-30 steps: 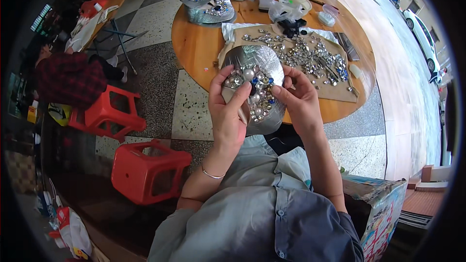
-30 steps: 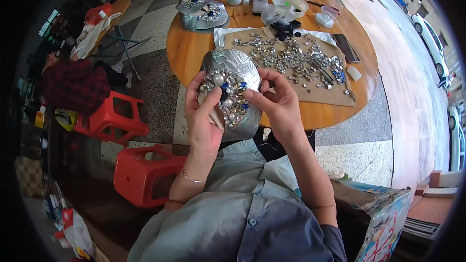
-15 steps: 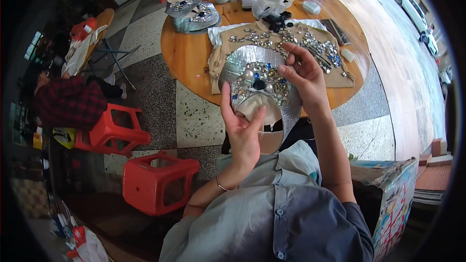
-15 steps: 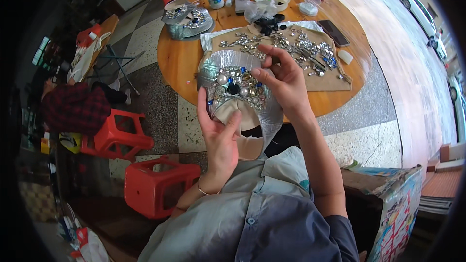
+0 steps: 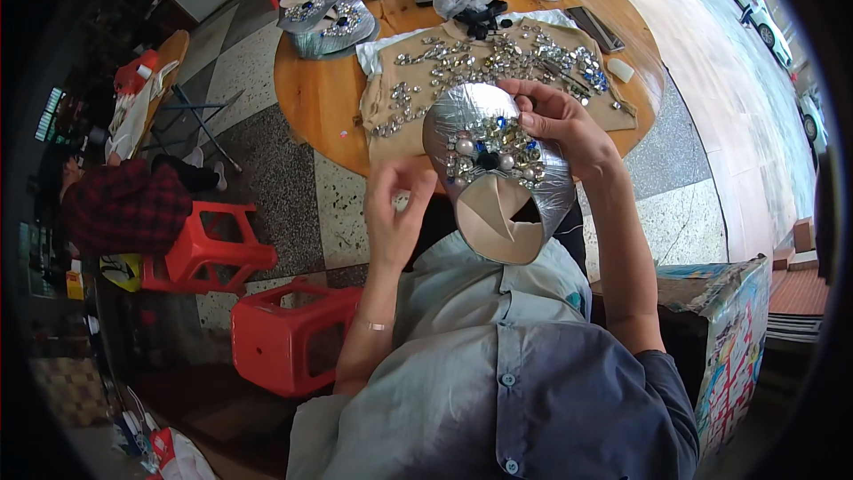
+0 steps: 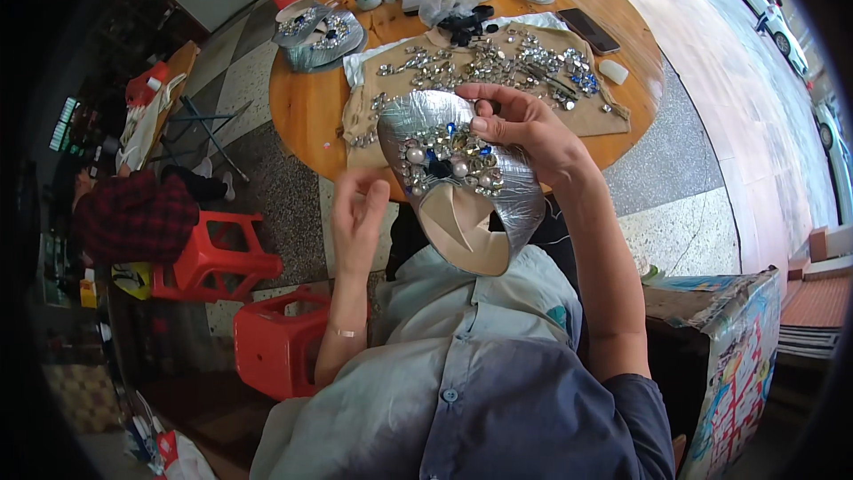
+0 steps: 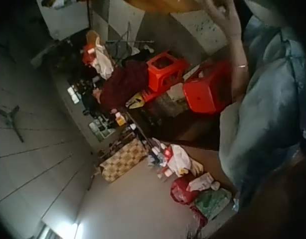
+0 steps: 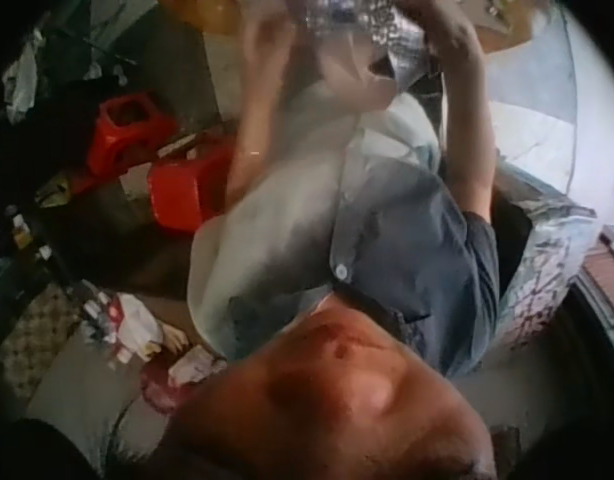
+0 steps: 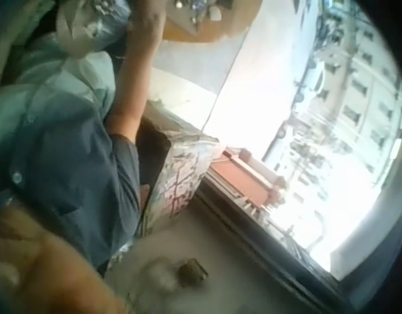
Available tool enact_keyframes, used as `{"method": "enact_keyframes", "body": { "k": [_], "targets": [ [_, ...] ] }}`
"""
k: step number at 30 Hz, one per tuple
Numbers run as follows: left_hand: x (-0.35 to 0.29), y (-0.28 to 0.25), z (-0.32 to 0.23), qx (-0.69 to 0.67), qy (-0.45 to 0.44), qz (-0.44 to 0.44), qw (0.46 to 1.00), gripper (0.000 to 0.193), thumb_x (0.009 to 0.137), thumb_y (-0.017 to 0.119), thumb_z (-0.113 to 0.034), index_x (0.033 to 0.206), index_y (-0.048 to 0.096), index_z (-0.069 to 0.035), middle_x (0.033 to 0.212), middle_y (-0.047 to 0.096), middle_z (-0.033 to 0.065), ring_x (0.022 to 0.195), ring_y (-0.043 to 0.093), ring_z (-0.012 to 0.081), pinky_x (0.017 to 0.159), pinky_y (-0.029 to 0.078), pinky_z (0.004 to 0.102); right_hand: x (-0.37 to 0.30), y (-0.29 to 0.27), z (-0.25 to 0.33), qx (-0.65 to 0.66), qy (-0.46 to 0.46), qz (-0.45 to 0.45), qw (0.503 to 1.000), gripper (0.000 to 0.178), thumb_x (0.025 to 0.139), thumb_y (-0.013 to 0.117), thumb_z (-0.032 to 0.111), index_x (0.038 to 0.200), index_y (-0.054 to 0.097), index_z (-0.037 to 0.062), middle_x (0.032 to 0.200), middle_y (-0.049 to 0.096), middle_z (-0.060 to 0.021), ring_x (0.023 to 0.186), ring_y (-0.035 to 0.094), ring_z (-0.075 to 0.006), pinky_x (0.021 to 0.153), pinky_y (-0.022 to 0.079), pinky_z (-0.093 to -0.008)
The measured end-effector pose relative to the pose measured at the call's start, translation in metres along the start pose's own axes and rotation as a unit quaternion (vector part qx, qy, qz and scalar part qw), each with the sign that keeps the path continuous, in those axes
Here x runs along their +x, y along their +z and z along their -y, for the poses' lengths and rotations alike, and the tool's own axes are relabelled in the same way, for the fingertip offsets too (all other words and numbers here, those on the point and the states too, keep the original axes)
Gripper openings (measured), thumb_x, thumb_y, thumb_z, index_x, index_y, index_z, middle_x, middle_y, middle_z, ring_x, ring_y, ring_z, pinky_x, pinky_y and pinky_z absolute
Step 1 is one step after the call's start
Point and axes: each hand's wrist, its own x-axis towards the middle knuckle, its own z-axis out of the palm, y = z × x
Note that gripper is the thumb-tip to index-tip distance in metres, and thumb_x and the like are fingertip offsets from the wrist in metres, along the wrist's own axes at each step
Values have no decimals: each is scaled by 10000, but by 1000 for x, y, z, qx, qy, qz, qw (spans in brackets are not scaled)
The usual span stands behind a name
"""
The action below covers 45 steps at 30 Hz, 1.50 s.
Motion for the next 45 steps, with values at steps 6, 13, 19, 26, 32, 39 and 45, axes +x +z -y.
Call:
{"method": "enact_keyframes", "body": {
  "k": [6,13,19,26,32,39,45],
  "targets": [
    [29,24,-12,-400,33,23,916,388,777,669,-114,1105,502,8,848,602,15,792,575,113,762,447,220,6,-1,-8,57,56,-6,997,512,745,675,39,1214,476,-13,848,524,49,821,527,-55,791,427,-182],
    [21,20,-13,-353,-67,94,929,334,756,671,-35,1067,548,-16,907,612,12,778,564,70,722,455,207,4,-15,-24,14,37,-23,999,522,746,676,29,1222,467,-16,861,504,54,818,526,-50,788,425,-182],
    [20,30,1,-373,-120,36,919,280,768,662,-38,1031,570,-18,886,618,7,764,563,65,690,457,205,-1,1,-28,-68,-25,-83,994,529,740,684,31,1221,469,-16,837,474,62,798,517,-41,784,419,-176],
    [23,36,-4,-401,-120,22,908,230,792,638,-39,1016,584,-22,900,623,15,766,564,70,703,457,216,4,-8,-39,-70,-22,-106,992,549,717,708,42,1213,478,-11,792,457,77,780,499,-27,770,405,-167],
    [24,39,10,-435,-155,21,887,232,788,647,-53,1011,590,-25,918,627,26,794,574,80,722,462,229,6,-15,-50,-59,24,-119,991,547,713,720,64,1205,489,-3,789,457,83,773,497,-27,757,395,-163],
    [25,40,10,-408,-187,49,892,250,761,669,-62,999,599,-30,922,632,37,810,590,95,725,475,240,13,-18,-50,-87,66,-91,990,555,728,719,95,1220,477,11,808,460,74,761,494,-30,751,386,-160],
    [24,40,23,-415,-178,32,891,259,744,671,-46,996,608,-38,922,637,43,790,602,104,708,486,246,0,-16,-53,-103,46,-55,992,582,724,715,61,1241,450,18,900,450,40,791,520,-59,739,429,-181]
  ]
}}
